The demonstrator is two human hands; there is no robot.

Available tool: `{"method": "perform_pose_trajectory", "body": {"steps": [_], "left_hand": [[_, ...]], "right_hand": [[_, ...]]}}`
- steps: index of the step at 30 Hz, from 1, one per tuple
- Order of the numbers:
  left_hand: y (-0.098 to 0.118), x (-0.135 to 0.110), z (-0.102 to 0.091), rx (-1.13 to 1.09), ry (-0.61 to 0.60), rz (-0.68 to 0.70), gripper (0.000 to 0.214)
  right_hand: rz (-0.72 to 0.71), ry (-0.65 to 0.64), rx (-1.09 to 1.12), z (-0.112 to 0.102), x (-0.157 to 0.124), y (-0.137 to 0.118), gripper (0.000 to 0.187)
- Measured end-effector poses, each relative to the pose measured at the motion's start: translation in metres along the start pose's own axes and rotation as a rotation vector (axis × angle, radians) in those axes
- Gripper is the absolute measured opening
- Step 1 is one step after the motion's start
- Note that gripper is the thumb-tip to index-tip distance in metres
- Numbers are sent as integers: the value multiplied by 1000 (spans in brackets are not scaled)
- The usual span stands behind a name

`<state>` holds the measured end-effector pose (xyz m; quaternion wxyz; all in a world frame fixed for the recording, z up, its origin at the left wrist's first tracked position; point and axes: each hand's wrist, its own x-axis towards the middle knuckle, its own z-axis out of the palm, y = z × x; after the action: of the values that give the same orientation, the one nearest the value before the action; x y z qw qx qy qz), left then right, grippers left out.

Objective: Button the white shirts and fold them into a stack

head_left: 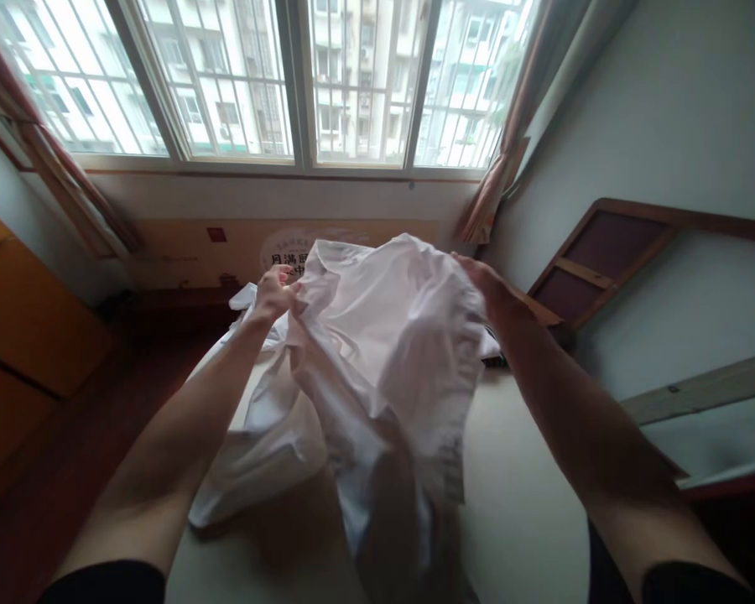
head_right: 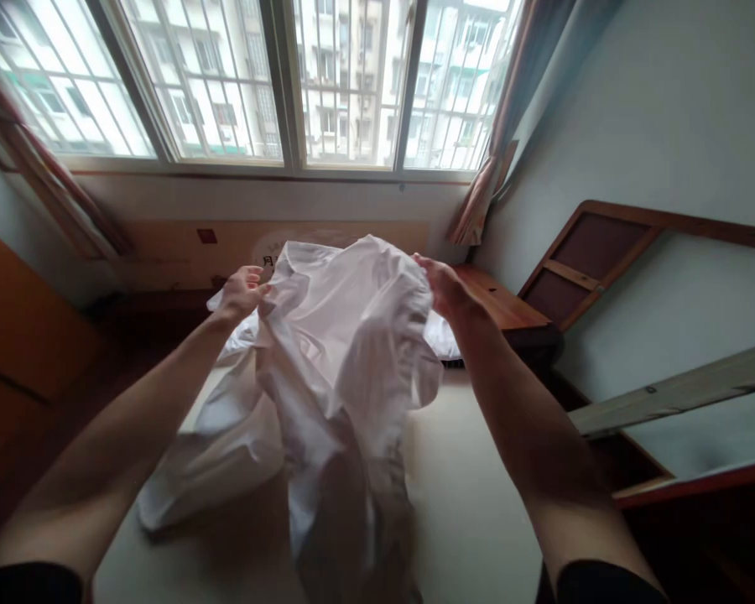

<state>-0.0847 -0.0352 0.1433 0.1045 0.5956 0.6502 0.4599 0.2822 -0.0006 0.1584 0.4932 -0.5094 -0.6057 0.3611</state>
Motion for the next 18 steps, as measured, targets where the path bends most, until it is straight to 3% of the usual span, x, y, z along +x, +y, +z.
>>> {"method": "perform_pose_trajectory", "body": {"steps": [2,5,8,10,14,16,18], "left_hand": [[-5,-2,11,217,18,48,46],[-15,-35,22,426,-95,194,43],[-20,-87,27,528,-316,359,47],[-19,-119,26,593,-450,407,61],[-18,-152,11,768,-512,250,98],[-22,-154,-1,811,-519,150,100],[-29,-151,-13,810,-571,76,85]], "right_hand": [[140,17,-26,6,-2,19,40],[239,58,-112,18,-27,58,55],[173,-24,-244,28,-64,88,59],[70,-50,-400,29,-85,96,66],[-8,4,-808,27,-112,97,75],[7,-8,-924,25,-118,96,64],[13,-21,-969,22,-119,97,49]]}}
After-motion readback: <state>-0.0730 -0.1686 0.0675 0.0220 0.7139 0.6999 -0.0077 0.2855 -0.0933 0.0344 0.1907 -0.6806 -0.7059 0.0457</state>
